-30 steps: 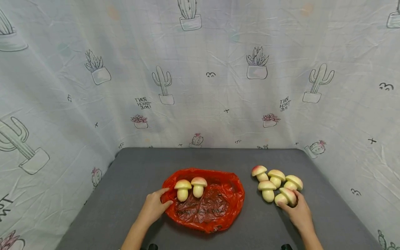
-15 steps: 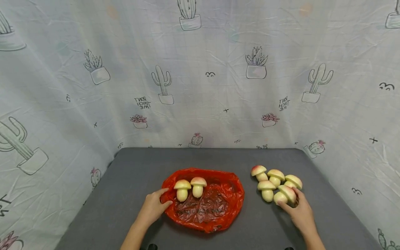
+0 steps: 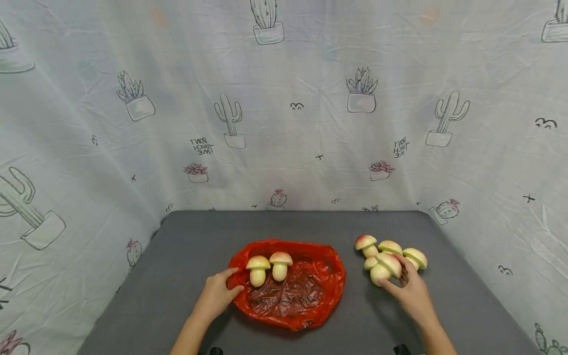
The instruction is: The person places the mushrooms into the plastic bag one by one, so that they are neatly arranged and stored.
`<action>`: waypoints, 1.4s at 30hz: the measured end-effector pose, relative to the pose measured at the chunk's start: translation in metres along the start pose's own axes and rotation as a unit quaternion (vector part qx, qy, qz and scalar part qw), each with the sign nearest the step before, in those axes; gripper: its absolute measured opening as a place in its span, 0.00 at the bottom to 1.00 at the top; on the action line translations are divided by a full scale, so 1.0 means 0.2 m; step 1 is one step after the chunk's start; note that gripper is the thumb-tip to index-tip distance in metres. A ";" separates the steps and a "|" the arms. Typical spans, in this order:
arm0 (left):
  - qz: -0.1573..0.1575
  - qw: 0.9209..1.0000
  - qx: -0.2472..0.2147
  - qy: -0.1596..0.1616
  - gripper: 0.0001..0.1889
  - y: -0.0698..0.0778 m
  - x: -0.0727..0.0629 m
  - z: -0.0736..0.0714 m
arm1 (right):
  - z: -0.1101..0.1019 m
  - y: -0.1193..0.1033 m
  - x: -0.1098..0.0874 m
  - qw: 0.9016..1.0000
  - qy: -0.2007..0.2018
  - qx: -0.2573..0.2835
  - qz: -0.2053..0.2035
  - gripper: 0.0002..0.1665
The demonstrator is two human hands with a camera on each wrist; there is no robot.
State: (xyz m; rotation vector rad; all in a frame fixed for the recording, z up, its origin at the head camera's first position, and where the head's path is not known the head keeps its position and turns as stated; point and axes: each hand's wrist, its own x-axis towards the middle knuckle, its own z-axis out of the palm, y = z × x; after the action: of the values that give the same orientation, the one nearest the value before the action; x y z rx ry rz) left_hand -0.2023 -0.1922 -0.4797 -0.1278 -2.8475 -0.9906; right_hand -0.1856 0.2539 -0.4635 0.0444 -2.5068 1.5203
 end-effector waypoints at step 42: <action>0.004 1.000 0.000 0.003 0.24 0.01 0.00 0.00 | 0.63 -0.20 0.23 0.973 -0.200 -0.044 -0.103 0.45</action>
State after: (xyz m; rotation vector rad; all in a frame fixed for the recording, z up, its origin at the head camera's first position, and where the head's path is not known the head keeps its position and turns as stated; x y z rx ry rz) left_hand -0.2014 -0.1913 -0.4786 -0.1358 -2.8393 -0.9883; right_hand -0.2451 0.1283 -0.4765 0.6349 -2.7576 1.4290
